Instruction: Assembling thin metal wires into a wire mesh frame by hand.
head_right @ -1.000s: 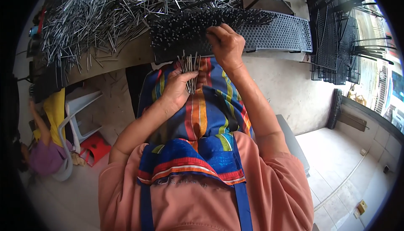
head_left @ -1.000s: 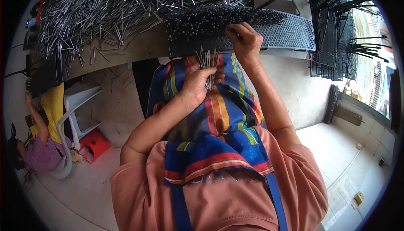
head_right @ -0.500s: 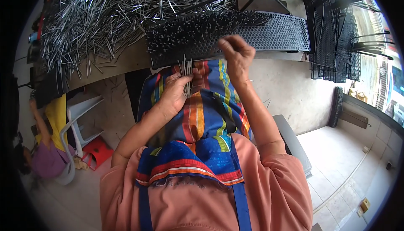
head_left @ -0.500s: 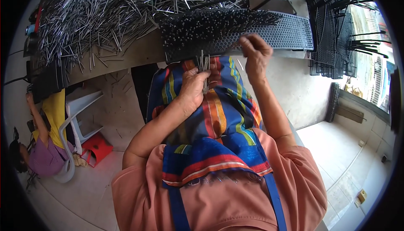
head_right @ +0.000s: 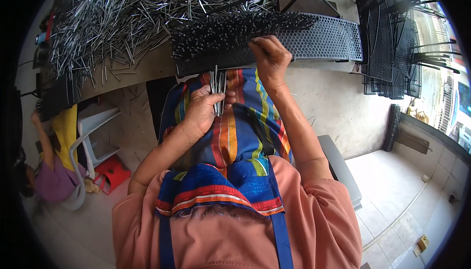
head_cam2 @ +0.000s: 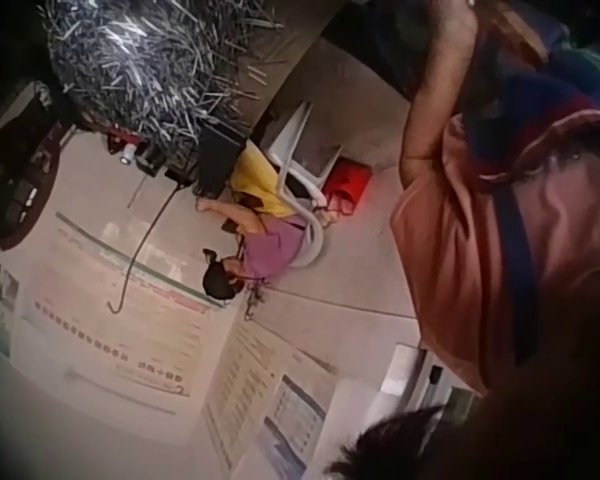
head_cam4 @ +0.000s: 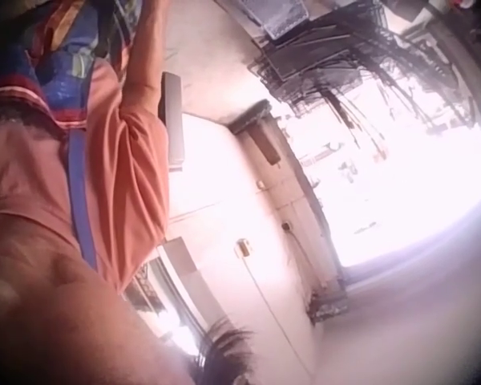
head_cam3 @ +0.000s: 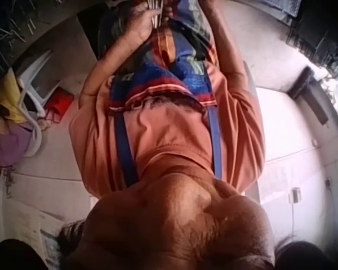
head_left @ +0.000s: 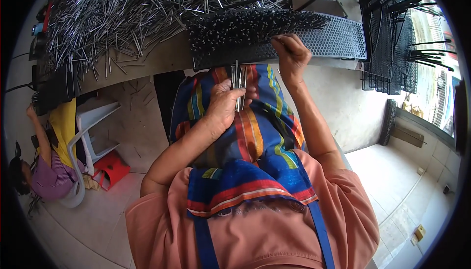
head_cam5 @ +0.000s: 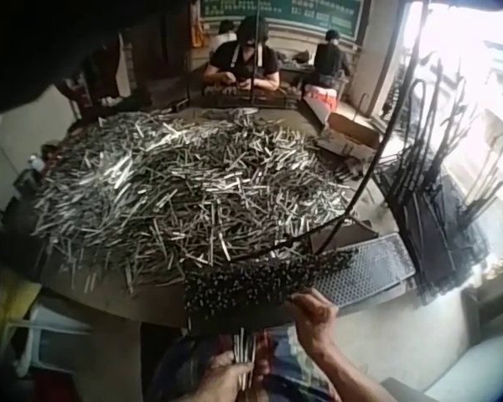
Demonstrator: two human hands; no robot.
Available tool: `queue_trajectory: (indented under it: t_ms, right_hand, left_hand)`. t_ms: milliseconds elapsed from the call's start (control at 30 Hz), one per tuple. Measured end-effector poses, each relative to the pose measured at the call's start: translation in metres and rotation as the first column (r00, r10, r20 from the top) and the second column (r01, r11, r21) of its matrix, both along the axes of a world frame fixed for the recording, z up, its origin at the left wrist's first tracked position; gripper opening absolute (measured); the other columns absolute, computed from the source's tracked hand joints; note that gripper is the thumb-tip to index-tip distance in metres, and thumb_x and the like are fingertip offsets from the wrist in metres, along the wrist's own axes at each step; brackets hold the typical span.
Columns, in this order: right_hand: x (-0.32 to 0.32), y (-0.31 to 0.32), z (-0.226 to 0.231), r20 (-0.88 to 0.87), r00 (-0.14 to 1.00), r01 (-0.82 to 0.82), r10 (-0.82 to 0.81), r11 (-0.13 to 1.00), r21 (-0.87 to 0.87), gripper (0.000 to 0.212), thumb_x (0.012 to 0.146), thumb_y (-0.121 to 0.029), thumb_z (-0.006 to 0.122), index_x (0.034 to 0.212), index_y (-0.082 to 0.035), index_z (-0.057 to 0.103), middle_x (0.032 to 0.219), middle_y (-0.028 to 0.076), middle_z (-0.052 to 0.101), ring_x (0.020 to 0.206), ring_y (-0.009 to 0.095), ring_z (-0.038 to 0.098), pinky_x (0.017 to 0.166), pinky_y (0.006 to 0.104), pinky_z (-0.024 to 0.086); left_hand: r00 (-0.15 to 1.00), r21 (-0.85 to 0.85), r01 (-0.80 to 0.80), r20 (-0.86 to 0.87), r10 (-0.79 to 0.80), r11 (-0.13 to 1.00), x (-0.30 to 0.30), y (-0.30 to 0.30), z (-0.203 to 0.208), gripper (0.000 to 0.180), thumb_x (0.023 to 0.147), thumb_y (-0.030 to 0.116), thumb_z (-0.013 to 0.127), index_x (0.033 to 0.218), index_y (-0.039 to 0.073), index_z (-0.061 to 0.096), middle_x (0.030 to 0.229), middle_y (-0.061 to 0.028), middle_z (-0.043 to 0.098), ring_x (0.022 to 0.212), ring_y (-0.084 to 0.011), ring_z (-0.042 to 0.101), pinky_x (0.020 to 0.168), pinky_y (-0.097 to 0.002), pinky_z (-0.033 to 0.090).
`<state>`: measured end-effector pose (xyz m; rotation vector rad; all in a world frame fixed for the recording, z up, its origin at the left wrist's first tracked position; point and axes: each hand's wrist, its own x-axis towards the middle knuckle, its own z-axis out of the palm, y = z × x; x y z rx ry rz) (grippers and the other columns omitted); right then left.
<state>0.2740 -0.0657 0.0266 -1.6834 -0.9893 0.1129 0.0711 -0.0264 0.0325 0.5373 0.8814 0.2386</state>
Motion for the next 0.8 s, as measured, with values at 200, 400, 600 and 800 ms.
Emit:
queue_trajectory:
  t_ms: [200, 400, 600, 800]
  right_hand:
    - [-0.007, 0.004, 0.007, 0.058, 0.998, 0.049, -0.04, 0.986, -0.161, 0.011, 0.076, 0.001, 0.074, 0.086, -0.002, 0.07, 0.075, 0.005, 0.064, 0.064, 0.01, 0.058, 0.058, 0.0242, 0.045]
    - [0.0, 0.005, 0.002, 0.228, 0.973, 0.076, -0.027, 0.974, -0.211, 0.017, 0.077, -0.002, 0.074, 0.093, -0.003, 0.07, 0.076, 0.008, 0.064, 0.062, 0.013, 0.06, 0.058, 0.0249, 0.046]
    - [-0.016, -0.008, 0.014, 0.285, 0.958, 0.104, -0.014, 0.948, -0.302, 0.02, 0.08, -0.008, 0.073, 0.098, -0.001, 0.071, 0.079, 0.007, 0.068, 0.07, 0.013, 0.065, 0.065, 0.0268, 0.051]
    - [-0.064, -0.018, 0.011, -0.697, 0.692, -0.486, 0.187, 0.835, -0.259, 0.014, 0.08, -0.006, 0.072, 0.091, 0.002, 0.07, 0.074, 0.004, 0.068, 0.062, 0.01, 0.06, 0.058, 0.0248, 0.049]
  left_hand:
    - [1.0, -0.045, 0.0, 0.017, 0.001, 0.999, -0.004, 0.0, -0.002, 0.025, 0.088, -0.003, 0.054, 0.112, 0.003, 0.062, 0.092, -0.0111, 0.07, 0.078, -0.0198, 0.07, 0.063, -0.0277, 0.056]
    - [0.999, -0.021, 0.002, 0.044, -0.001, 1.0, -0.009, -0.001, -0.002, 0.025, 0.088, -0.003, 0.055, 0.111, 0.003, 0.062, 0.095, -0.0126, 0.071, 0.08, -0.0203, 0.07, 0.063, -0.0281, 0.056]
    - [0.99, -0.096, -0.07, 0.114, 0.08, 0.993, -0.014, 0.004, 0.0, 0.024, 0.087, -0.003, 0.056, 0.11, 0.003, 0.062, 0.094, -0.0129, 0.071, 0.078, -0.0208, 0.071, 0.063, -0.0283, 0.057]
    - [0.977, -0.072, 0.031, 0.211, -0.015, 0.997, -0.019, 0.007, -0.007, 0.019, 0.087, -0.002, 0.058, 0.105, 0.002, 0.063, 0.093, -0.0121, 0.07, 0.079, -0.0222, 0.071, 0.063, -0.0311, 0.059]
